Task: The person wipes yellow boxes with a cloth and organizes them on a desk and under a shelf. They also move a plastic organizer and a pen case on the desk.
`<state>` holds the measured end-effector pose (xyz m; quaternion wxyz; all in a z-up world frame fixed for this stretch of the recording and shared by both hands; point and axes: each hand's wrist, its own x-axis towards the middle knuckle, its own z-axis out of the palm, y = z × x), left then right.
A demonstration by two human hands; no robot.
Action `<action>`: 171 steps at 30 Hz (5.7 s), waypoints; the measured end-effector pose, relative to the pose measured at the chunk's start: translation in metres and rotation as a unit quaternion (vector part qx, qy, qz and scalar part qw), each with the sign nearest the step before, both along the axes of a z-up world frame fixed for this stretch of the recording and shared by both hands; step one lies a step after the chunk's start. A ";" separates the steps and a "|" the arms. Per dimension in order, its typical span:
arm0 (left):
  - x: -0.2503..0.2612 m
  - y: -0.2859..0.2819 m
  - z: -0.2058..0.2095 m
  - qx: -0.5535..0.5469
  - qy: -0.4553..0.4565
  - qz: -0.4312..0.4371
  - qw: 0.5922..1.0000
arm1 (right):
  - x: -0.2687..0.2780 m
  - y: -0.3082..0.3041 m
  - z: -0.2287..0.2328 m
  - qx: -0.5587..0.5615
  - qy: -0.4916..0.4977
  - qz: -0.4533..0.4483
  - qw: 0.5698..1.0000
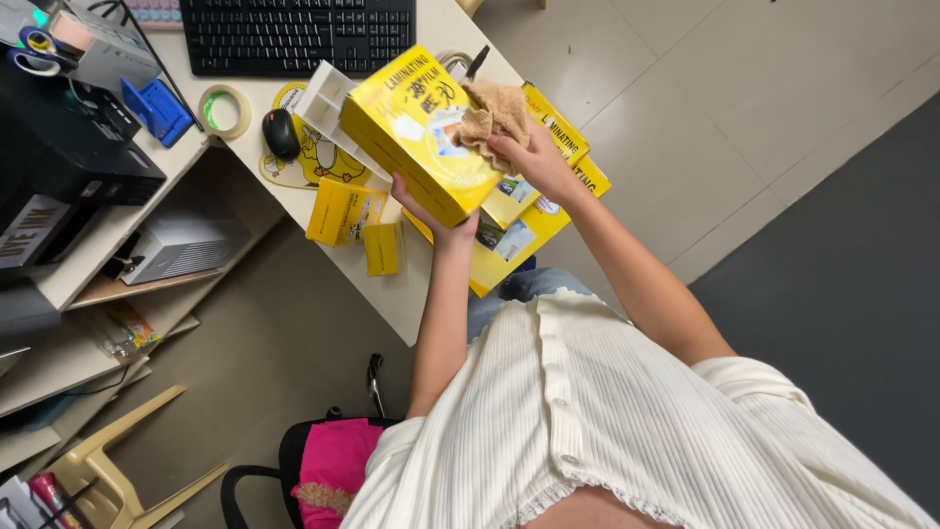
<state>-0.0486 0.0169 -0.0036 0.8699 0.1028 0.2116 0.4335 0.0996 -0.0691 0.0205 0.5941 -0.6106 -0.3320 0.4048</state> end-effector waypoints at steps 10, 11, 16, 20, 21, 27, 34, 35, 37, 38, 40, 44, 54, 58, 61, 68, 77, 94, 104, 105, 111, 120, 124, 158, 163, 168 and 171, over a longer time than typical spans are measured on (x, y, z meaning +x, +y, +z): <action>0.006 -0.001 -0.067 0.142 0.055 0.005 0.988 | -0.083 -0.005 -0.005 0.056 0.467 -0.244 0.848; 0.003 -0.002 -0.044 0.250 0.134 0.044 0.958 | -0.087 -0.010 -0.001 0.038 0.464 -0.227 0.855; -0.018 0.011 -0.012 0.429 0.275 0.088 0.856 | -0.085 -0.036 0.016 -0.001 0.385 -0.148 0.911; -0.027 -0.002 -0.010 0.455 0.339 0.076 0.820 | -0.074 -0.019 0.048 0.050 0.038 -0.022 0.998; -0.026 -0.008 -0.006 0.407 0.284 0.045 0.867 | -0.071 -0.010 0.056 0.084 -0.132 0.008 0.988; -0.036 -0.017 0.002 0.351 0.242 0.031 0.904 | -0.050 -0.005 0.074 0.041 -0.217 0.050 0.974; -0.057 -0.016 0.004 0.308 0.216 0.023 0.926 | 0.021 -0.027 -0.013 -0.049 -0.324 0.070 0.942; -0.060 -0.017 0.009 0.310 0.211 0.016 0.927 | 0.020 -0.027 -0.011 -0.156 -0.382 0.111 0.904; -0.068 -0.019 0.017 0.311 0.208 0.017 0.927 | 0.014 -0.026 0.002 -0.255 -0.437 0.156 0.848; -0.073 -0.019 0.020 0.315 0.203 0.009 0.927 | 0.009 -0.025 0.012 -0.308 -0.476 0.158 0.809; -0.087 -0.025 0.022 0.313 0.202 0.005 0.928 | -0.010 -0.024 0.041 -0.358 -0.512 0.167 0.763; -0.114 -0.033 0.027 0.335 0.233 0.016 0.913 | -0.068 -0.013 0.104 -0.158 -0.342 0.199 0.905; -0.216 -0.003 0.014 0.451 0.492 0.198 0.718 | -0.223 0.057 0.091 -0.019 -0.325 0.170 0.930; -0.283 0.022 0.025 0.452 0.517 0.171 0.707 | -0.272 0.091 0.048 -0.023 -0.311 0.146 0.939; -0.350 0.045 0.007 0.455 0.514 0.134 0.714 | -0.305 0.115 0.029 0.022 -0.254 0.137 0.957; -0.484 0.086 -0.038 0.193 0.358 0.051 0.912 | -0.407 0.151 -0.013 -0.009 0.066 0.205 0.977; -0.577 0.082 -0.060 0.108 0.373 0.210 0.898 | -0.528 0.221 -0.027 -0.097 0.070 0.396 0.911; -0.688 0.158 -0.083 -0.011 0.336 0.340 0.878 | -0.659 0.350 -0.069 -0.149 0.033 0.554 0.818; -0.720 0.230 -0.079 -0.004 0.279 0.239 0.930 | -0.679 0.391 -0.060 -0.211 0.169 0.427 0.863; -0.718 0.235 -0.080 -0.006 0.284 0.202 0.937 | -0.674 0.387 -0.059 -0.217 0.189 0.400 0.870; -0.680 0.272 -0.047 0.017 0.349 -0.014 0.937 | -0.624 0.340 -0.073 -0.175 0.161 0.231 0.944; -0.529 0.252 -0.070 0.092 0.295 -0.284 0.908 | -0.508 0.206 -0.085 -0.183 0.170 -0.013 0.968; -0.457 0.227 -0.071 0.091 0.257 -0.348 0.897 | -0.450 0.153 -0.071 -0.140 0.080 -0.097 0.982; -0.379 0.192 -0.112 0.058 0.307 -0.222 0.924 | -0.292 0.121 -0.023 -0.288 -0.544 -0.035 0.787; -0.378 0.194 -0.103 0.072 0.308 -0.233 0.920 | -0.283 0.144 -0.046 -0.234 -0.702 0.029 0.671; -0.375 0.195 -0.102 0.072 0.326 -0.221 0.916 | -0.274 0.162 -0.062 -0.183 -0.742 0.085 0.639; -0.369 0.197 -0.106 0.103 0.332 -0.201 0.916 | -0.270 0.167 -0.057 -0.193 -0.729 0.075 0.652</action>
